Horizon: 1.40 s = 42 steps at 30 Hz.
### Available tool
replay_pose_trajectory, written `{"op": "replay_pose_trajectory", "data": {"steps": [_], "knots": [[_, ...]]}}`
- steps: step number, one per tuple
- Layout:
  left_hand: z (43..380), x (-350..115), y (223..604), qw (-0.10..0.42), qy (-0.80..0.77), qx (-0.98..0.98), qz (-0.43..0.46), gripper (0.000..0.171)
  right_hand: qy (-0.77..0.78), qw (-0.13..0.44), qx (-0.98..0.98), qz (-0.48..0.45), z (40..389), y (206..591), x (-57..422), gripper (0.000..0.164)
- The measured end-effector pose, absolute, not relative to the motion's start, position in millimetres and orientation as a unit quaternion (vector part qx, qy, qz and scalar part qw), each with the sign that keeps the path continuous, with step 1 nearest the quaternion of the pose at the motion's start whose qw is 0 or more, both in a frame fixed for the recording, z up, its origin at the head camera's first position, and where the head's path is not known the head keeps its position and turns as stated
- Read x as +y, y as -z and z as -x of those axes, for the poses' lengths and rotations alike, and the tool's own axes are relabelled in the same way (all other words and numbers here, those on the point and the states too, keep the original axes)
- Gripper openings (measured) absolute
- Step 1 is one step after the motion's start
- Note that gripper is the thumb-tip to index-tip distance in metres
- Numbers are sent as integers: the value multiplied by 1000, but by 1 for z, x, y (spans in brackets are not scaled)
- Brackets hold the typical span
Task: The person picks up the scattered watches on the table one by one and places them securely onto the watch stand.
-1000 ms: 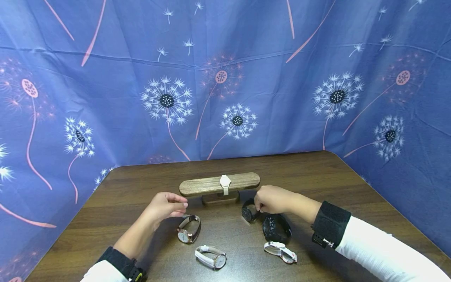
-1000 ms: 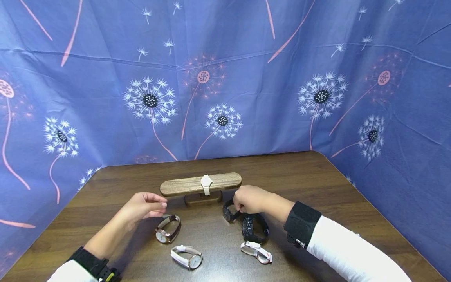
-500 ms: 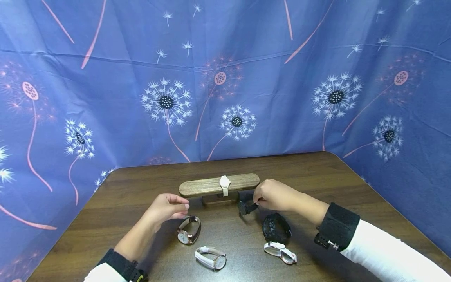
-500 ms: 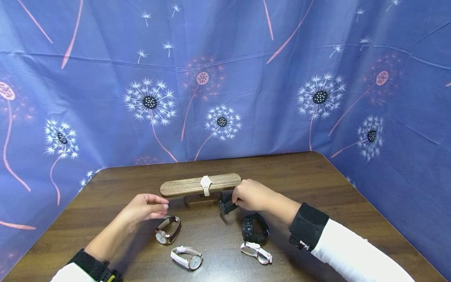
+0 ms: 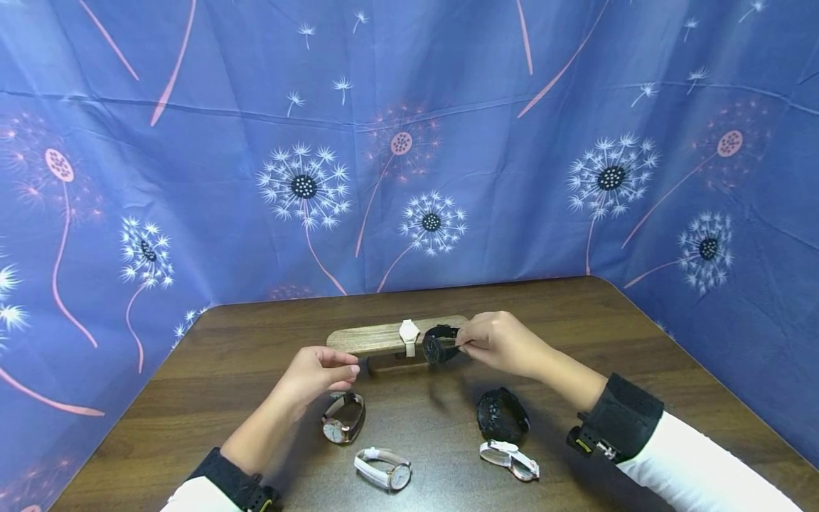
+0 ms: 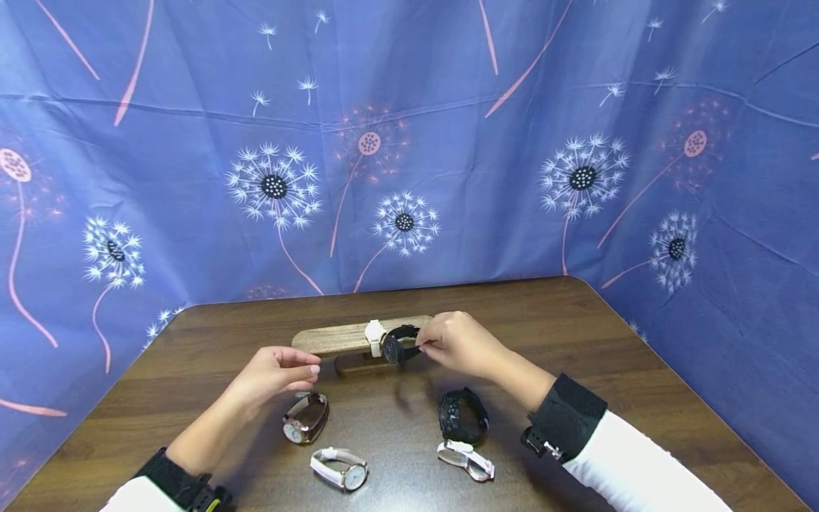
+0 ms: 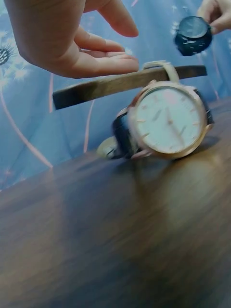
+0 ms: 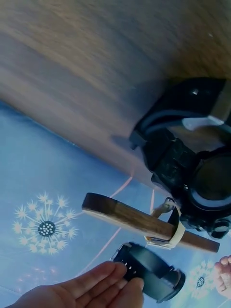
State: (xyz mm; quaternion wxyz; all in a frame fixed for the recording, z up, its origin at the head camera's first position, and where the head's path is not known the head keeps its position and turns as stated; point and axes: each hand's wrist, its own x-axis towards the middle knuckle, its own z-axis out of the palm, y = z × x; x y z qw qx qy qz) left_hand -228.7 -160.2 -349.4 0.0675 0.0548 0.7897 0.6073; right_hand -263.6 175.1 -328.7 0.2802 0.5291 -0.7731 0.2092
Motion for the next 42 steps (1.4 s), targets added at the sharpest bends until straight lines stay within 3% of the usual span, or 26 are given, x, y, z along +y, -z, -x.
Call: {"op": "replay_pose_trajectory", "data": {"steps": [3, 6, 11, 16, 26, 42], "knots": [[227, -150, 349, 29, -582, 810, -71, 24, -229, 296, -768, -519, 263, 329, 172, 22], [224, -137, 348, -41, -541, 834, -104, 25, -242, 312, -766, -508, 262, 329, 167, 21], [218, -113, 339, -170, -508, 827, -168, 44, -263, 342, -756, -492, 259, 325, 153, 21], [215, -95, 333, -254, -492, 803, -220, 64, -292, 356, -740, -490, 254, 321, 139, 20], [212, -88, 330, -320, -481, 773, -261, 74, -361, 359, -717, -477, 249, 321, 126, 21], [210, -89, 332, -348, -501, 747, -265, 56, -379, 331, -733, -457, 242, 328, 118, 19]]}}
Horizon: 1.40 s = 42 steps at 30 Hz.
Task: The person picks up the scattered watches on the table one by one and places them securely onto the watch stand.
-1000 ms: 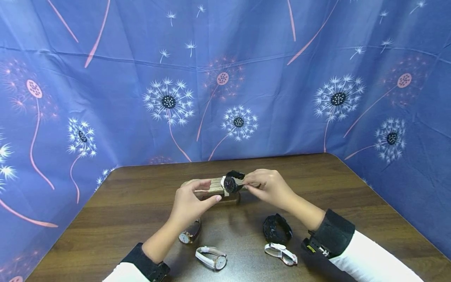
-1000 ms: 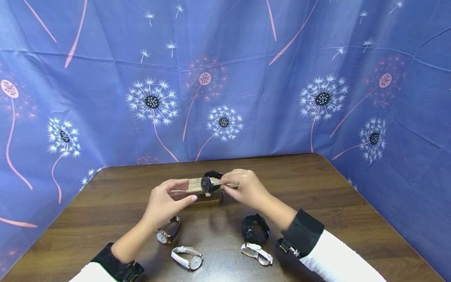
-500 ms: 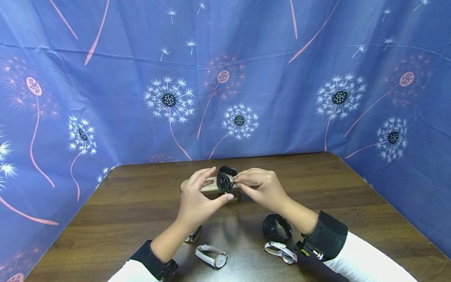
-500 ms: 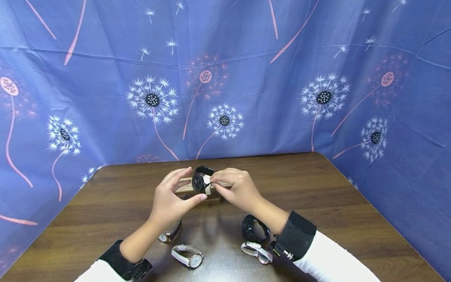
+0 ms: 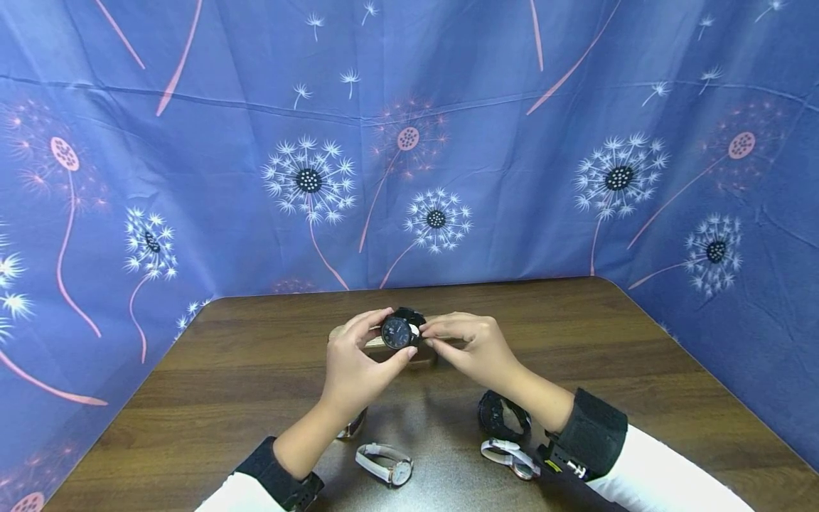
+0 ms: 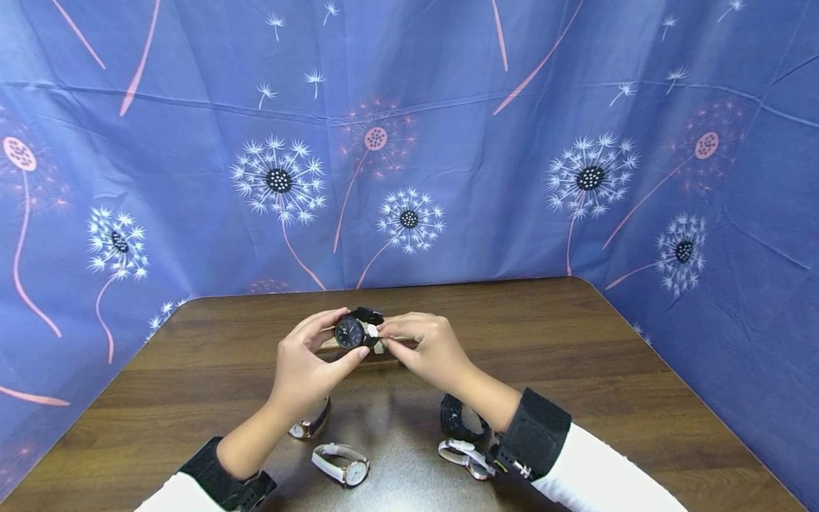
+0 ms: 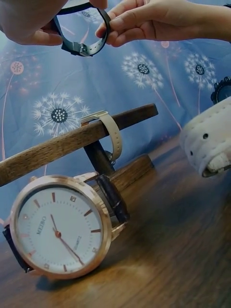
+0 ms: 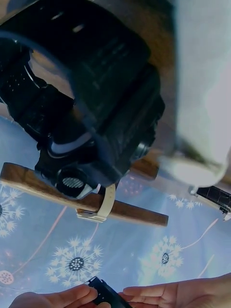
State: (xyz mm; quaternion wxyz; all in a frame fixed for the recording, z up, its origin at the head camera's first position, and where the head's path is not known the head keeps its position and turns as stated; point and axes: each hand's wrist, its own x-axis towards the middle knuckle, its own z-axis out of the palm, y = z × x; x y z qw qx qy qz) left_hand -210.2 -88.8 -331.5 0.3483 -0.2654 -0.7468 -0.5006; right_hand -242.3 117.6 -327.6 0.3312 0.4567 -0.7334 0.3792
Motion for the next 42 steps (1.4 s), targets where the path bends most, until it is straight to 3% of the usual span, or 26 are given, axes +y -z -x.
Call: {"op": "replay_pose_trajectory", "data": {"steps": [15, 22, 31, 42], "knots": [[210, -97, 332, 430, 386, -763, 289, 60, -383, 299, -742, -462, 240, 335, 114, 19], [210, -100, 330, 459, 363, -744, 323, 53, -394, 265, -746, -467, 239, 336, 112, 17], [212, -115, 325, 471, 328, -741, 349, 48, -381, 251, -766, -452, 243, 328, 123, 21], [213, -152, 328, 446, 283, -773, 351, 46, -303, 253, -834, -385, 272, 335, 161, 26]]}}
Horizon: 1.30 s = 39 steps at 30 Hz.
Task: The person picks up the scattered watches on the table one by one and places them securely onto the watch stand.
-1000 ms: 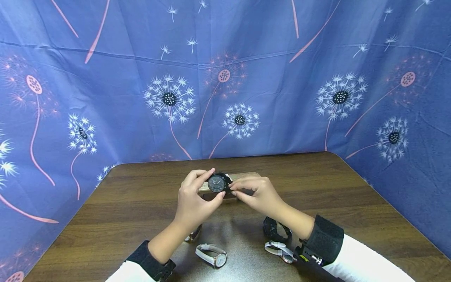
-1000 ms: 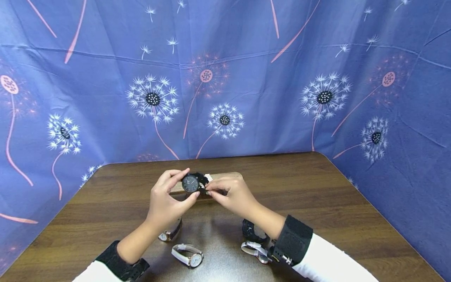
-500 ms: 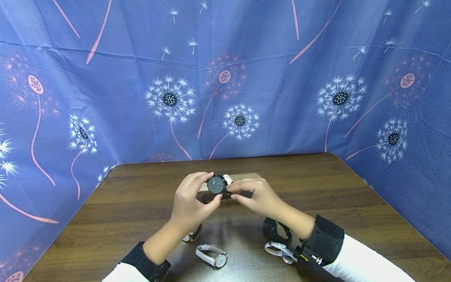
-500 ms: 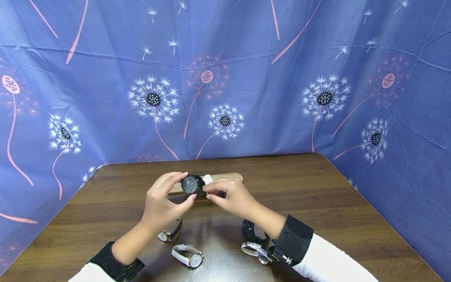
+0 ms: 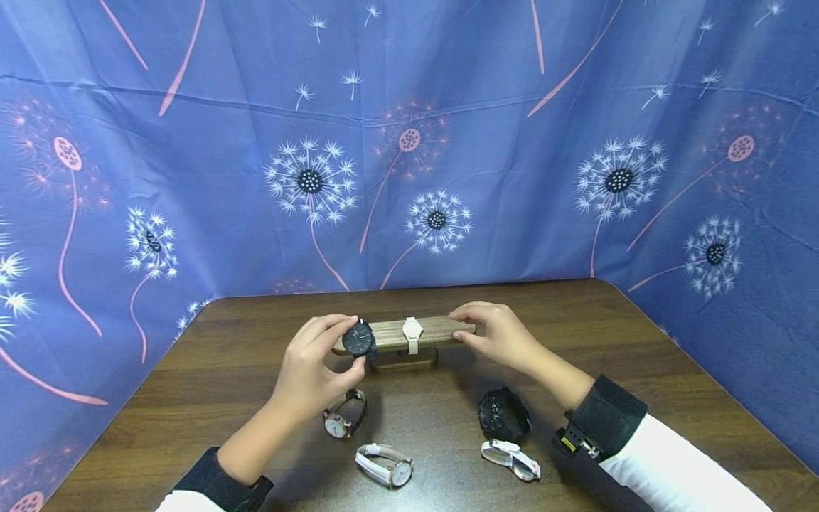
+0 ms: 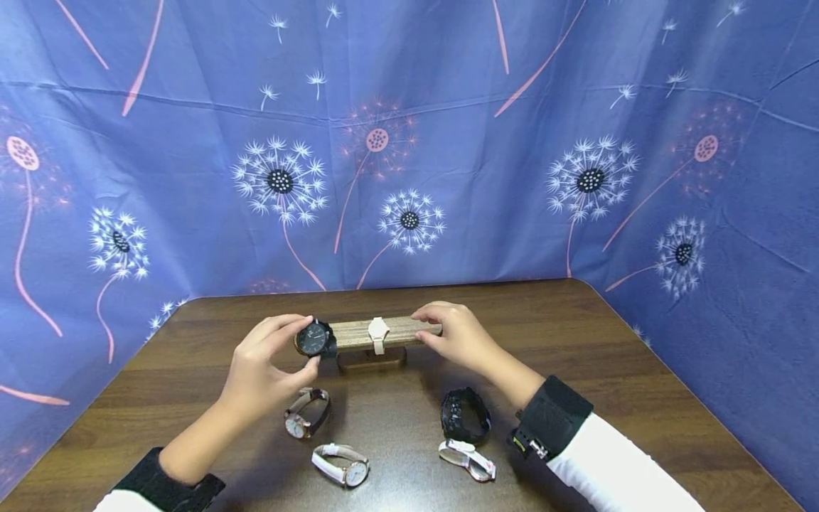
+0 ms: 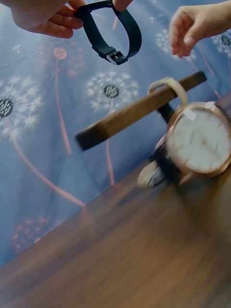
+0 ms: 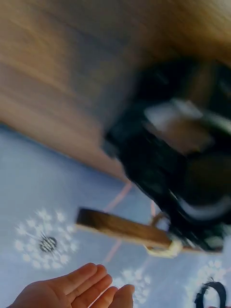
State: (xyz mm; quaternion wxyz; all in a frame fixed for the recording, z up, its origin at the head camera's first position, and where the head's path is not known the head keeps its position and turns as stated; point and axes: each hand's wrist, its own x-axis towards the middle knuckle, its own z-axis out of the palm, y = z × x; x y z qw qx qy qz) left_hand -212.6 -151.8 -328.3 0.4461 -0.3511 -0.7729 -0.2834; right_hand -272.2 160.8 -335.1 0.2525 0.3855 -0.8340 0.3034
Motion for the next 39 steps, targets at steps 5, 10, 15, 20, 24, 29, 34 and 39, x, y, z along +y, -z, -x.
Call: {"op": "replay_pose_trajectory", "data": {"steps": [5, 10, 15, 20, 24, 29, 34, 39], "knots": [[211, -170, 333, 422, 276, -795, 337, 48, -254, 256, -860, -360, 282, 344, 177, 28], [211, -185, 335, 414, 264, -805, 333, 49, -241, 252, -870, -349, 287, 347, 187, 28], [209, -196, 336, 422, 244, -808, 330, 49, -233, 237, -874, -355, 292, 351, 192, 34], [210, -205, 340, 434, 220, -811, 325, 50, -233, 202, -880, -361, 296, 355, 192, 41], [211, -211, 343, 424, 218, -822, 312, 51, -212, 186, -889, -360, 298, 357, 191, 44], [216, -218, 348, 417, 206, -833, 299, 51, -198, 181, -893, -362, 301, 357, 188, 46], [223, -222, 352, 409, 200, -841, 292, 51, -195, 176, -892, -367, 304, 357, 186, 52], [231, -225, 354, 391, 205, -848, 294, 50, -205, 165, -889, -375, 308, 354, 184, 57]]}}
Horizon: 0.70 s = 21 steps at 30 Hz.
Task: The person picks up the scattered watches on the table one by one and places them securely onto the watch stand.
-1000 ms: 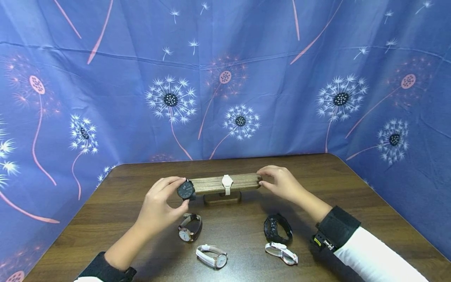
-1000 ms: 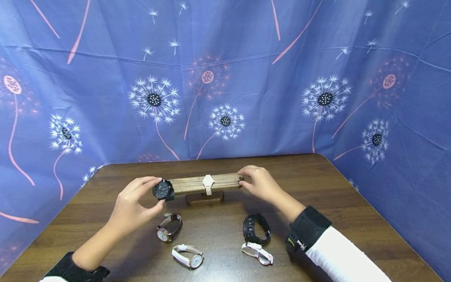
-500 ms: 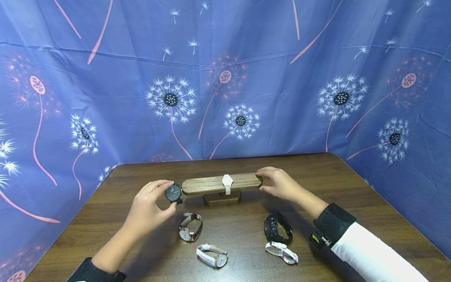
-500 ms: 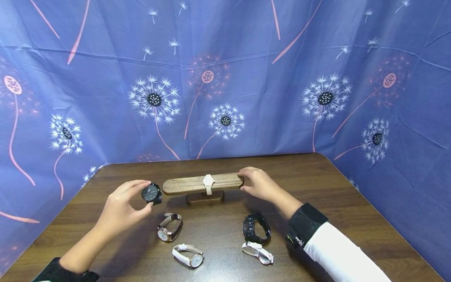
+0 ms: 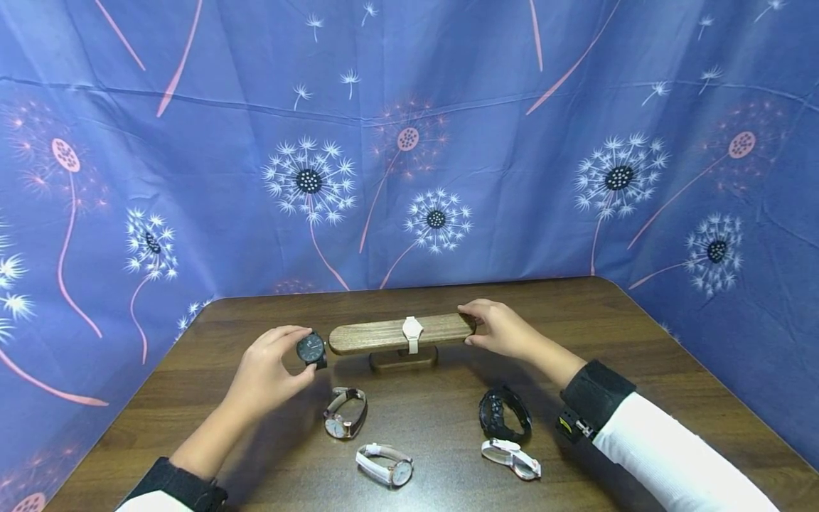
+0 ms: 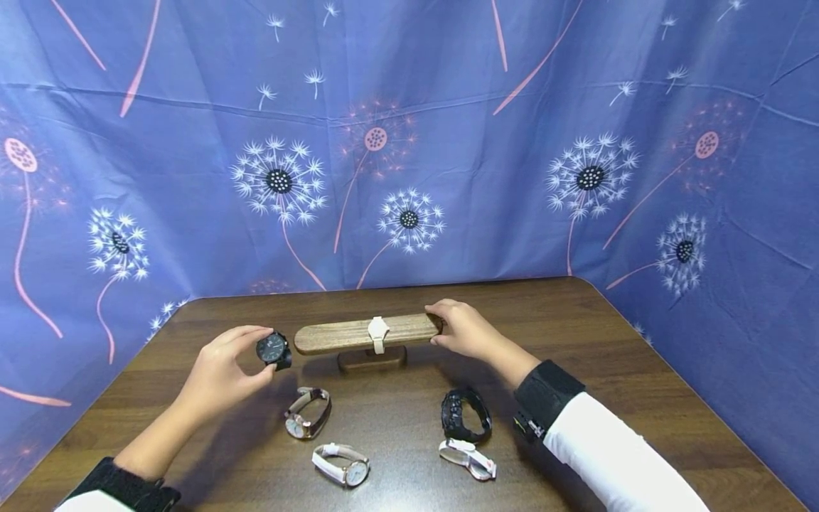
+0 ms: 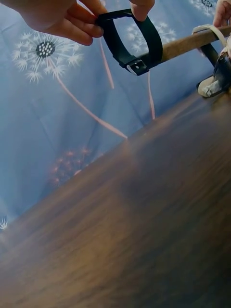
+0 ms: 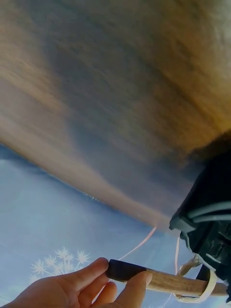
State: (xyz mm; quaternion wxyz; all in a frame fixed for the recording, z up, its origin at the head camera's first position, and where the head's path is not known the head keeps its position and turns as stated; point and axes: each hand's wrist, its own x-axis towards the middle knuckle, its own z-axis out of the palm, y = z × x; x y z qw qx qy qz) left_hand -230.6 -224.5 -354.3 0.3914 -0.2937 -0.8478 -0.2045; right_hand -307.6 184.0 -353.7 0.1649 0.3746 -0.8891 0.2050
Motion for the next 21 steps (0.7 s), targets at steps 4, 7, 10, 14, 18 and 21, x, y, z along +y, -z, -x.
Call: {"op": "replay_pose_trajectory", "data": {"steps": [4, 7, 10, 14, 18, 21], "knots": [[238, -228, 356, 374, 211, -855, 289, 50, -207, 154, -890, -376, 309, 352, 183, 50], [241, -229, 358, 360, 214, -864, 279, 52, -203, 150, -893, -372, 309, 350, 182, 47], [245, -229, 360, 347, 219, -870, 273, 53, -198, 144, -897, -367, 308, 348, 181, 47], [251, -227, 361, 330, 231, -873, 274, 53, -193, 135, -903, -360, 308, 345, 181, 47], [258, -224, 363, 313, 239, -876, 279, 52, -190, 133, -902, -364, 308, 345, 180, 46], [262, -220, 364, 301, 243, -878, 282, 52, -187, 139, -899, -370, 308, 345, 180, 45]]}}
